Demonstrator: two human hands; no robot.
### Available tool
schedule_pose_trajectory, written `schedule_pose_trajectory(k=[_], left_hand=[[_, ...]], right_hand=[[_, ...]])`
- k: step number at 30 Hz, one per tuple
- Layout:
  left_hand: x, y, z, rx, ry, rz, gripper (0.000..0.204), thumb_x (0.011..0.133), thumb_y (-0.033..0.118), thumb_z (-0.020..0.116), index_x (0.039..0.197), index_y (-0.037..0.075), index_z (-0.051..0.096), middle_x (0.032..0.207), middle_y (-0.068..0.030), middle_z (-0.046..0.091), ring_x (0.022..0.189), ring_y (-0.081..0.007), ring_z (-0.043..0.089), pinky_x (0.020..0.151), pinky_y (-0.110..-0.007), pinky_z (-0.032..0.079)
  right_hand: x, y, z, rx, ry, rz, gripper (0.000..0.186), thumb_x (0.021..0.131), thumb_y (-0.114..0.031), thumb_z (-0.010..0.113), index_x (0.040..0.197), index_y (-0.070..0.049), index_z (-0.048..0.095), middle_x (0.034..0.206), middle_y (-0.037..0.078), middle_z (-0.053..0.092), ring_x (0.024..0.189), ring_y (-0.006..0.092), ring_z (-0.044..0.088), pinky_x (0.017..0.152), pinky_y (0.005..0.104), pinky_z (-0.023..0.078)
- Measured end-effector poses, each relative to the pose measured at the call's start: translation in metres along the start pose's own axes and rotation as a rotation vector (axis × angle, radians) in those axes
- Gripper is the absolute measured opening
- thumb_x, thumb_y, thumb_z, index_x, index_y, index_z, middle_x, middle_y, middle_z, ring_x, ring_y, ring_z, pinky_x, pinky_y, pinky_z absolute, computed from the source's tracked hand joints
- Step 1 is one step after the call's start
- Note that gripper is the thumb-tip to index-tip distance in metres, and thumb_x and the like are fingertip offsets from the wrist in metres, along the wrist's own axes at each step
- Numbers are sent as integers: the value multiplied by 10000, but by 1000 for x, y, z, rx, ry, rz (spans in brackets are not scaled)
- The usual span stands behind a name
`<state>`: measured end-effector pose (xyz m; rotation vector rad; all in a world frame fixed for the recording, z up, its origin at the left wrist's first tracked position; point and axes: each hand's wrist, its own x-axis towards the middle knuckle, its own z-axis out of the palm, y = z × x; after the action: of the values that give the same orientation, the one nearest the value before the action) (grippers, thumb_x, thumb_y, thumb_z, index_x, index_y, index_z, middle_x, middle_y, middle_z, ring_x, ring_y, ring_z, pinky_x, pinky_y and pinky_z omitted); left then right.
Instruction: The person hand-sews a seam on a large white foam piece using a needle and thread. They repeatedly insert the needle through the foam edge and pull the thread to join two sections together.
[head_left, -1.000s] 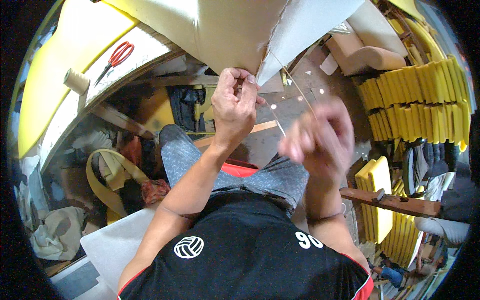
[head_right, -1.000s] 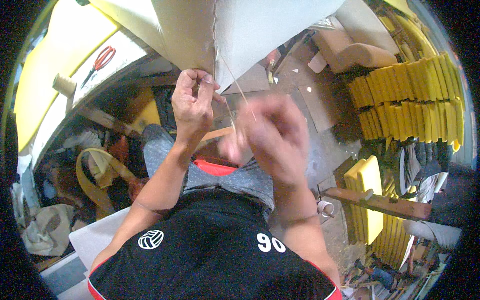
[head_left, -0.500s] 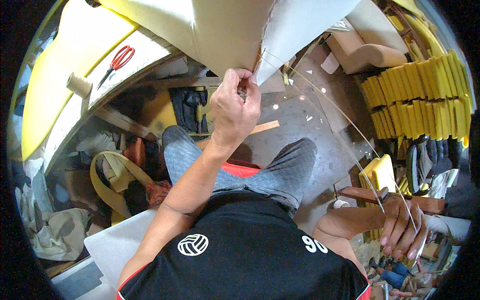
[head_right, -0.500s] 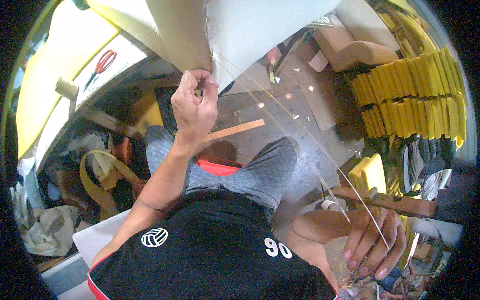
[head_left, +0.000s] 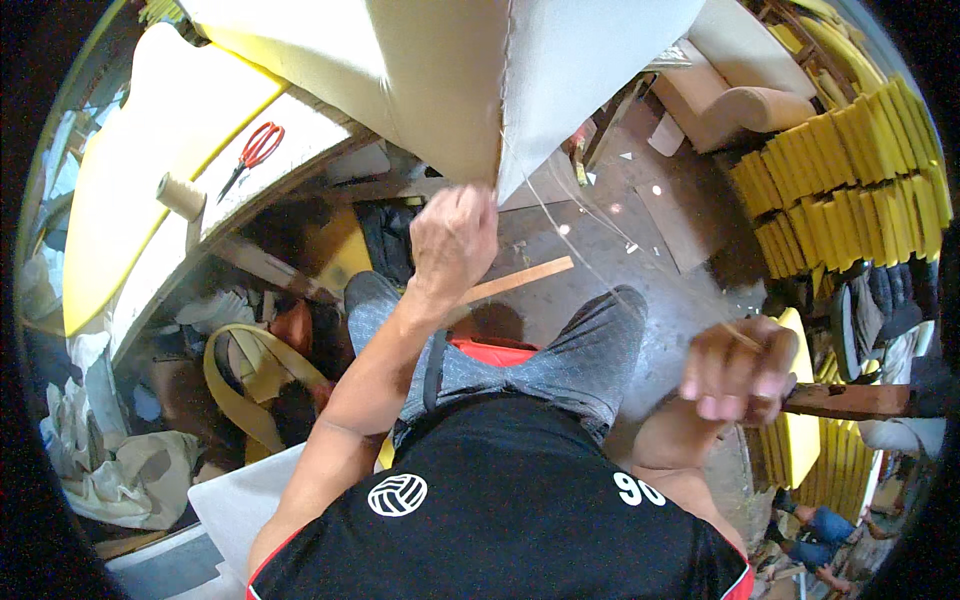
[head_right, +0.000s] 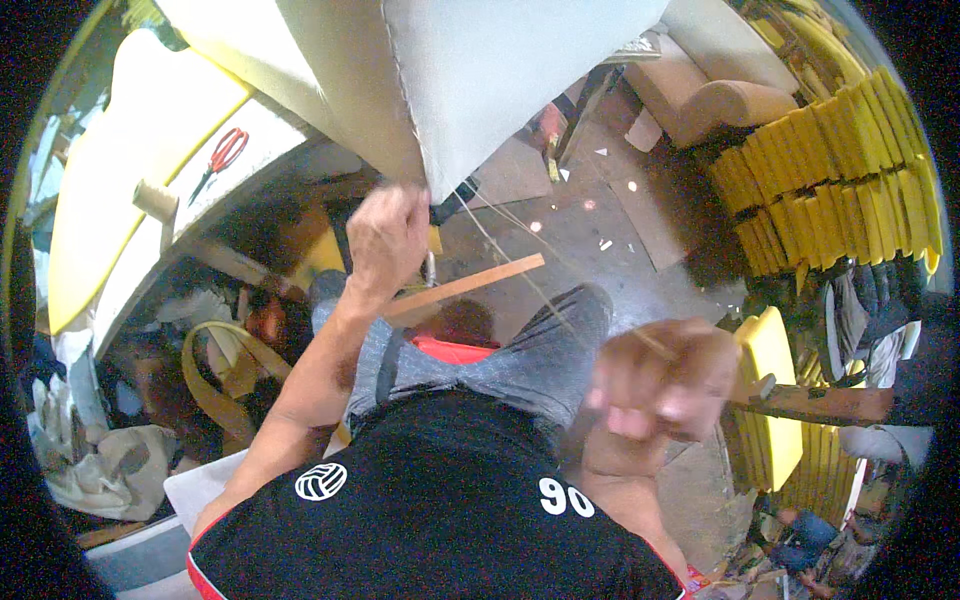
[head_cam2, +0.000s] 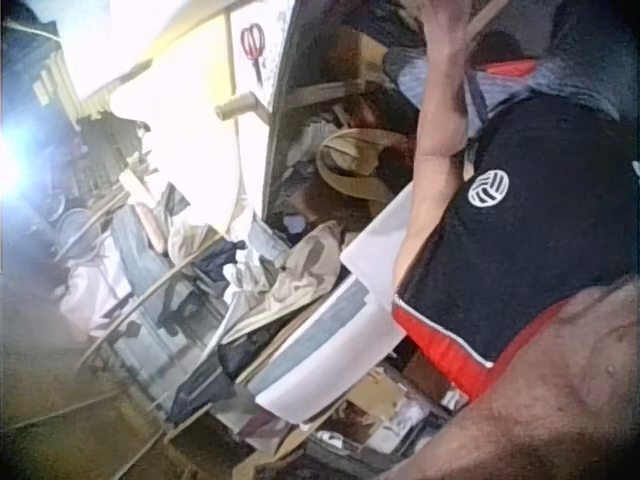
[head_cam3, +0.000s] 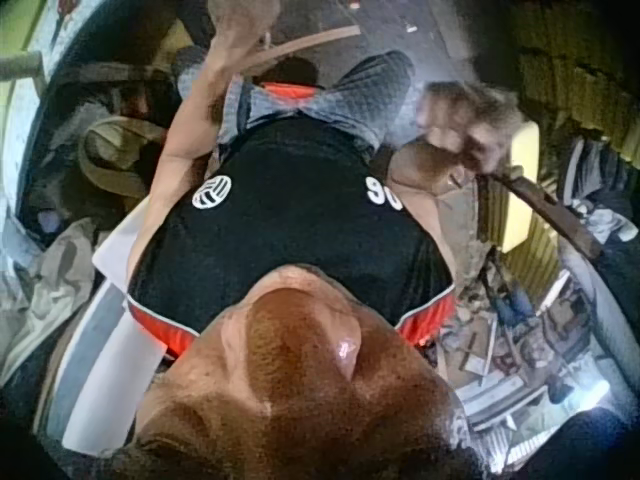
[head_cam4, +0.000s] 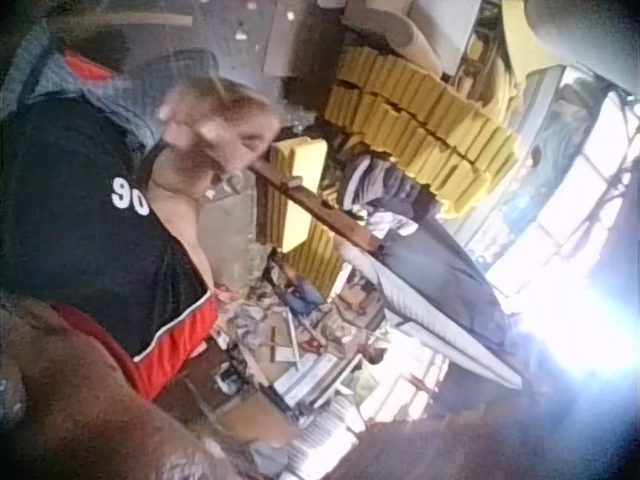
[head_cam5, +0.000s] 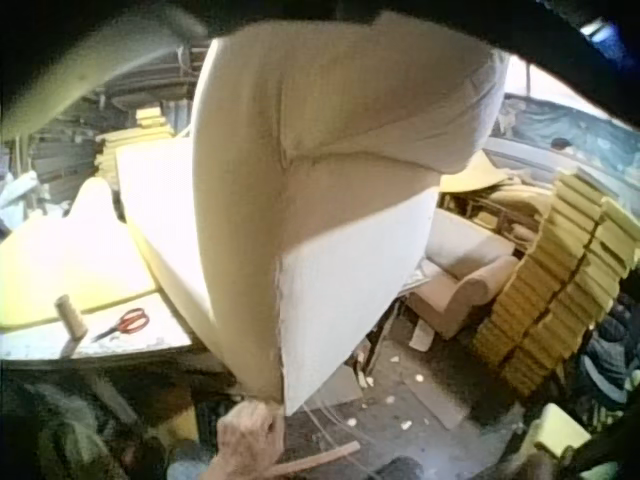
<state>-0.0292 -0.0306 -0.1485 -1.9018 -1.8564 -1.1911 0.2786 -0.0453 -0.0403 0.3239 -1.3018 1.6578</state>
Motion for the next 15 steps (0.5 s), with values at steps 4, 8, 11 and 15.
schedule_pose_trajectory(k=[4,8,11,15], left_hand=[[-103,-57,9,137,-254,-81,52,901,121,621,926,78,608,781,-136,631,767,-350,646,685,-476,536],[-204,-124,-53,228,-193,-341,69,931,123,619,906,70,582,807,-171,630,790,-403,625,699,-497,501],[-242,-137,-102,374,-257,-451,109,971,97,577,879,45,548,809,-184,608,802,-411,610,702,-505,474],[-357,-174,-141,540,-398,-595,133,985,174,586,909,69,556,806,-174,641,775,-407,627,669,-522,492]], right_hand=[[11,32,19,-16,150,114,125,889,-74,686,944,36,709,724,206,684,582,294,660,658,476,576],[20,43,19,-304,197,131,173,887,-75,695,1012,38,731,902,189,718,765,267,699,798,420,566],[36,65,23,-547,330,255,187,934,-70,669,1080,39,711,1016,166,718,885,238,691,874,364,543],[66,118,10,-841,375,114,232,980,-77,644,1184,30,667,1108,135,710,947,210,680,871,325,534]])
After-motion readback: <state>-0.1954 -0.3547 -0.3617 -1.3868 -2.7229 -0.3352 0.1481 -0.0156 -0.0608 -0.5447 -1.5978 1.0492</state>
